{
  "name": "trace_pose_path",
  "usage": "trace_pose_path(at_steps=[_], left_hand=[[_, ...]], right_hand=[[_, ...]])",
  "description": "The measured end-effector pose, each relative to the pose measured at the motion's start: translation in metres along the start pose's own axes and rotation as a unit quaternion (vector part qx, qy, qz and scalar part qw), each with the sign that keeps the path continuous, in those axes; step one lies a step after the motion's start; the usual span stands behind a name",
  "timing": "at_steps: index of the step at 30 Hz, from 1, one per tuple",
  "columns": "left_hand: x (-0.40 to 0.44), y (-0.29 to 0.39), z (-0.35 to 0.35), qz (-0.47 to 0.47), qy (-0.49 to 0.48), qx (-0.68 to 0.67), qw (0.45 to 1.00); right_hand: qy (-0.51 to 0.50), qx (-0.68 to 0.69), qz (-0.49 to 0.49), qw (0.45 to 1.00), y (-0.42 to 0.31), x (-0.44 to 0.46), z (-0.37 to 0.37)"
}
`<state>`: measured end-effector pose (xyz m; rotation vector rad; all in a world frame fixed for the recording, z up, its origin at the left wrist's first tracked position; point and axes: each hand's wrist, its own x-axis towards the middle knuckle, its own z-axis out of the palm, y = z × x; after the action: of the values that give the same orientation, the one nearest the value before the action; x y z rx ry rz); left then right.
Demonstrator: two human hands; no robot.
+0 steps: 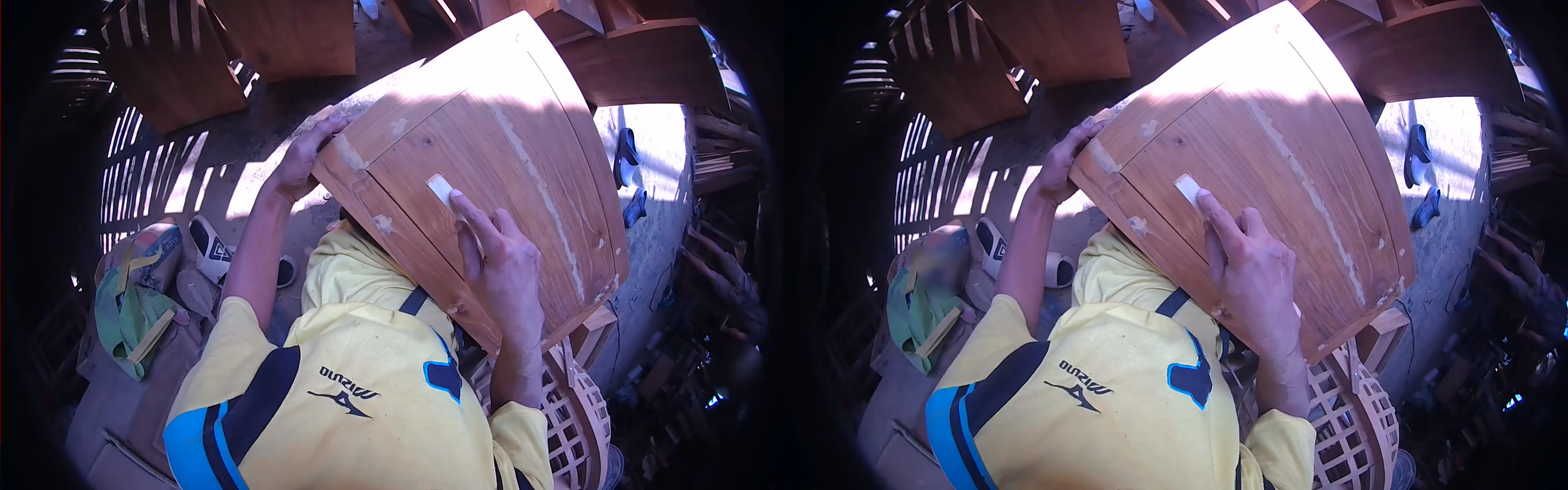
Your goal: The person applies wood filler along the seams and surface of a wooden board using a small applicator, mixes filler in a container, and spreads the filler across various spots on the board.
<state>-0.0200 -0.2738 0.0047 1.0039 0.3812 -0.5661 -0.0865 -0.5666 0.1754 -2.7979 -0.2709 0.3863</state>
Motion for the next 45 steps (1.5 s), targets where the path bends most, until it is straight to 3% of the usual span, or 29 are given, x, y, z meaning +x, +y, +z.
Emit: trace_pose_path(at_steps=[13, 21, 31, 34, 35, 38, 41, 45], left_hand=[[-0.001, 0.003, 0.006, 0.016, -0.040, -0.009, 0.999], [-0.004, 0.005, 0.007, 0.012, -0.026, 0.033, 0.999], [0.007, -0.003, -0.004, 0.012, -0.034, 0.005, 0.999], [0.004, -0.002, -0.001, 0.022, -0.061, 0.003, 0.998], [0.003, 0.003, 0.001, 0.024, -0.074, 0.009, 0.997], [0.004, 0.001, 0.001, 0.019, -0.074, -0.012, 0.997], [0.005, 0.002, -0.003, 0.010, -0.095, -0.034, 0.995], [0.001, 0.006, 0.002, 0.002, -0.048, -0.031, 0.998]], right_hand=[[0.022, -0.039, -0.048, 0.998, -0.030, 0.044, 0.024], [-0.065, -0.131, -0.054, 0.988, -0.041, 0.071, 0.025], [-0.102, -0.144, -0.063, 0.982, -0.038, 0.080, -0.002], [0.011, 0.066, -0.083, 0.994, -0.005, 0.060, -0.011], [0.005, 0.069, -0.075, 0.995, 0.007, 0.050, -0.014], [-0.001, 0.251, 0.039, 0.967, 0.032, 0.015, -0.025], [0.032, 0.247, 0.106, 0.963, 0.053, -0.024, -0.023], [0.068, 0.258, 0.197, 0.944, 0.071, -0.075, -0.016]])
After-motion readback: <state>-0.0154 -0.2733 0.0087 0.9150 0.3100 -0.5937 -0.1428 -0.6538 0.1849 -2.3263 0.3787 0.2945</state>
